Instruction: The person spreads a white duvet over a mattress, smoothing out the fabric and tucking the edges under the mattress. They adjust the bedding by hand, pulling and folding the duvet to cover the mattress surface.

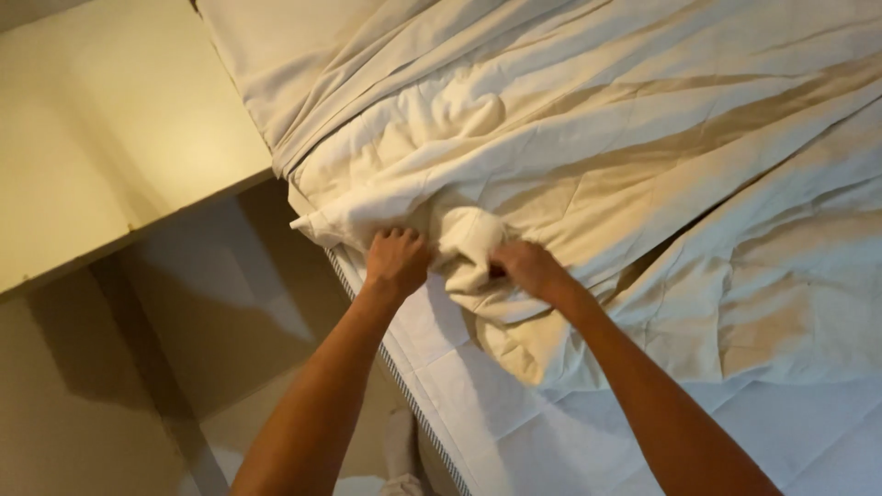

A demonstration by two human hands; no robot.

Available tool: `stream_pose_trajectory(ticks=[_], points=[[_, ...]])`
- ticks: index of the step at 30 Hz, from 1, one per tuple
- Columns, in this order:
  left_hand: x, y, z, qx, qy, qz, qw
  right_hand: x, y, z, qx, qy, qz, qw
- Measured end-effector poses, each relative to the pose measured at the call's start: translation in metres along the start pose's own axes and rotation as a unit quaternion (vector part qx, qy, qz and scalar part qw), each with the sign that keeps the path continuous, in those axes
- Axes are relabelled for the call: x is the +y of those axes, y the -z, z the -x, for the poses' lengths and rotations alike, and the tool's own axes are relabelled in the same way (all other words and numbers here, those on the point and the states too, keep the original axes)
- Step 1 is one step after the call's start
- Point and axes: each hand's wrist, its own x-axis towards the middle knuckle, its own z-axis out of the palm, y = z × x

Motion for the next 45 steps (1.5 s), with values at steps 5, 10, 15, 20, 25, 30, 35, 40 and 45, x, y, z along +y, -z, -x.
stream_pose_trajectory(ticks=[5, 10, 15, 20, 25, 30, 35, 40, 45], points=[[-0.020, -0.034, 0.015, 0.099, -0.034, -0.022, 0.994, -0.147, 0.073, -0.039, 0.117, -0.304, -0.187, 0.927], [-0.056, -0.015, 0.045, 0.169, -0.042, -0.076, 0.982, -0.182, 0.031, -0.053, 0.015, -0.152, 0.155, 0.976], [-0.049, -0.006, 0.046, 0.096, 0.062, 0.020, 0.993, -0.212, 0.042, -0.065, 0.014, -0.155, 0.099, 0.983], [-0.008, 0.024, 0.050, 0.191, 0.196, 0.111, 0.955, -0.199, 0.021, -0.068, 0.147, -0.089, 0.094, 0.981], [-0.002, -0.047, 0.049, 0.081, 0.129, -0.030, 0.988, -0.178, -0.015, -0.053, 0.073, -0.108, 0.165, 0.978], [0.004, -0.074, 0.061, 0.150, 0.153, 0.072, 0.974, -0.197, -0.004, -0.031, 0.043, -0.068, 0.146, 0.986], [0.034, -0.036, 0.091, -0.003, 0.155, 0.072, 0.985, -0.192, -0.004, -0.009, -0.058, -0.101, 0.171, 0.978], [0.047, -0.042, 0.116, -0.062, 0.167, 0.146, 0.973, -0.217, 0.016, -0.003, -0.143, -0.165, 0.081, 0.973], [0.057, -0.030, 0.120, -0.126, 0.160, 0.166, 0.965, -0.213, -0.006, -0.020, 0.005, -0.058, 0.284, 0.957]])
